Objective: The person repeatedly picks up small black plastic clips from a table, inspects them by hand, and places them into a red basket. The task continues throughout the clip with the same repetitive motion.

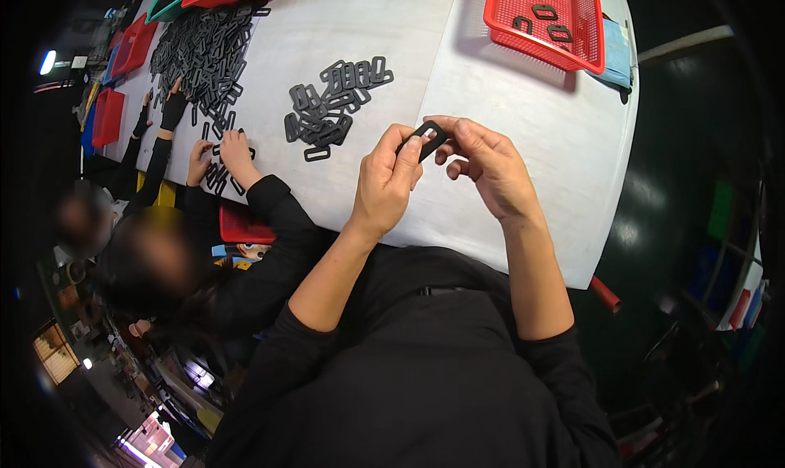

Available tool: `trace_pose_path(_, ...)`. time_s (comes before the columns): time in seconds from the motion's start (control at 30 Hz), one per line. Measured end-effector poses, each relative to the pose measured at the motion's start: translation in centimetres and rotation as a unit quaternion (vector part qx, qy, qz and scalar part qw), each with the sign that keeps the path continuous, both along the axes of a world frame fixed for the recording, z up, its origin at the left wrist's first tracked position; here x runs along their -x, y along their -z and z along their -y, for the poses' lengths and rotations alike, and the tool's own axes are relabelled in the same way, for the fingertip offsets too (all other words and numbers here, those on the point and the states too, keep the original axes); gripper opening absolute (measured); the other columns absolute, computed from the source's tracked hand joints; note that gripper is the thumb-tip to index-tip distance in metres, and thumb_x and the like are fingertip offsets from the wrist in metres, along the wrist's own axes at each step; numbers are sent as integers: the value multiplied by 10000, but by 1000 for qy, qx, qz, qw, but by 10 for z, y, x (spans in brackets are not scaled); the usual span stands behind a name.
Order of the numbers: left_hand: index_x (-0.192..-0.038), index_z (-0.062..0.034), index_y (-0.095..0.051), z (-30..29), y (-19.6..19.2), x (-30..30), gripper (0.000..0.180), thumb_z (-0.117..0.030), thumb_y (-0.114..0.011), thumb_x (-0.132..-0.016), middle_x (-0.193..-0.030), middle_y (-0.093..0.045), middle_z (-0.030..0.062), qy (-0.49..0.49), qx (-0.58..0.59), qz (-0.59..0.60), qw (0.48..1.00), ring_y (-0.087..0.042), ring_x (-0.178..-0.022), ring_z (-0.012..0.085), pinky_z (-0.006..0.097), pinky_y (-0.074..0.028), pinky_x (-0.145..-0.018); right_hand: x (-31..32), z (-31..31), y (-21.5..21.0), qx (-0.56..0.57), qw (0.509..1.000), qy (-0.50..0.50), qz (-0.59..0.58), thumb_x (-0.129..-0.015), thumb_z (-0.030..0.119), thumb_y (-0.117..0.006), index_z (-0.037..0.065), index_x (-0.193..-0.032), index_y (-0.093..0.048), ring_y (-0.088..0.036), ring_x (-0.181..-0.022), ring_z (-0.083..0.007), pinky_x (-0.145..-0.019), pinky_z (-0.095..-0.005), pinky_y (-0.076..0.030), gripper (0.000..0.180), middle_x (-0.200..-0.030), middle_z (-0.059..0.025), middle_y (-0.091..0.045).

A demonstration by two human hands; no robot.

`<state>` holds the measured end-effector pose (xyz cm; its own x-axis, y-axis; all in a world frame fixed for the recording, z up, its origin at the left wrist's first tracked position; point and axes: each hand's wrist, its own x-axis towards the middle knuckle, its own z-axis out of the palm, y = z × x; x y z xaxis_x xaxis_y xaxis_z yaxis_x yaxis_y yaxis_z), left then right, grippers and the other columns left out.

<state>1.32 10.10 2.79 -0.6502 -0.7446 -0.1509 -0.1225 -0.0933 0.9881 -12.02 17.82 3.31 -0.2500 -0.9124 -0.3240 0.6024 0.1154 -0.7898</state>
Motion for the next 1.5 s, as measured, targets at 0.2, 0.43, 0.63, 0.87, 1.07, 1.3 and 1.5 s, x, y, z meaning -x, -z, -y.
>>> trace_pose_path(0.2, -828, -34, -477, -13, -11, 2, 155, -149, -436, -923, -498, -410, 13, 30, 107, 67, 992, -385, -432, 88, 268, -305, -420, -16, -7, 11, -32, 994, 102, 9, -840, 238, -618, 7, -849, -661, -440, -592, -69, -531, -200, -352, 235, -664, 2, -545)
trace_pose_path(0.43, -840, -27, -476, -17, -9, -2, 131, -129, -439, -913, -507, -445, 59, 75, 169, 102, 977, -446, -420, 154, 312, -335, -429, -29, -8, 12, -79, 982, 170, -6, -805, 291, -663, 36, -657, -608, -395, -524, -63, -504, -198, -327, 300, -562, 18, -495)
trace_pose_path(0.63, -821, -27, -478, -29, -7, -1, 158, -148, -440, -916, -484, -418, 38, 80, 149, 78, 982, -412, -421, 124, 291, -321, -428, -25, -7, 15, -115, 981, 154, -12, -859, 412, -555, 64, -585, -547, -411, -496, -75, -508, -219, -377, 444, -554, 2, -500)
trace_pose_path(0.87, -841, -35, -494, -22, 0, 0, 185, -178, -425, -936, -539, -330, -75, 29, 22, 47, 998, -264, -479, 9, 202, -209, -432, -19, -15, 1, -96, 988, 112, 55, -888, 398, -504, 23, -797, -648, -479, -624, -90, -578, -235, -415, 411, -687, -5, -557)
trace_pose_path(1.07, -827, -21, -473, -17, 7, 7, 159, -145, -431, -916, -519, -493, 94, 38, 136, 110, 984, -511, -437, 205, 327, -364, -440, -21, -8, 29, -105, 986, 120, 50, -855, 298, -588, 41, -786, -644, -450, -613, -74, -584, -224, -420, 272, -660, 17, -518)
trace_pose_path(1.3, -813, -33, -456, 17, 68, 16, 173, -169, -432, -918, -495, -412, 3, 107, 80, 142, 981, -383, -443, 83, 266, -313, -428, -4, 27, 74, -238, 963, 123, -35, -858, 438, -545, 38, -723, -611, -436, -555, -70, -531, -237, -448, 427, -573, 28, -420)
trace_pose_path(1.5, -907, -78, -518, 198, 84, 29, 249, -273, -365, -935, -613, -526, 31, -169, -140, 72, 973, -434, -448, 72, 198, -329, -374, 20, 35, 126, -283, 951, 123, 1, -912, 430, -421, 28, -942, -580, -506, -668, -111, -595, -278, -459, 434, -769, -4, -490)
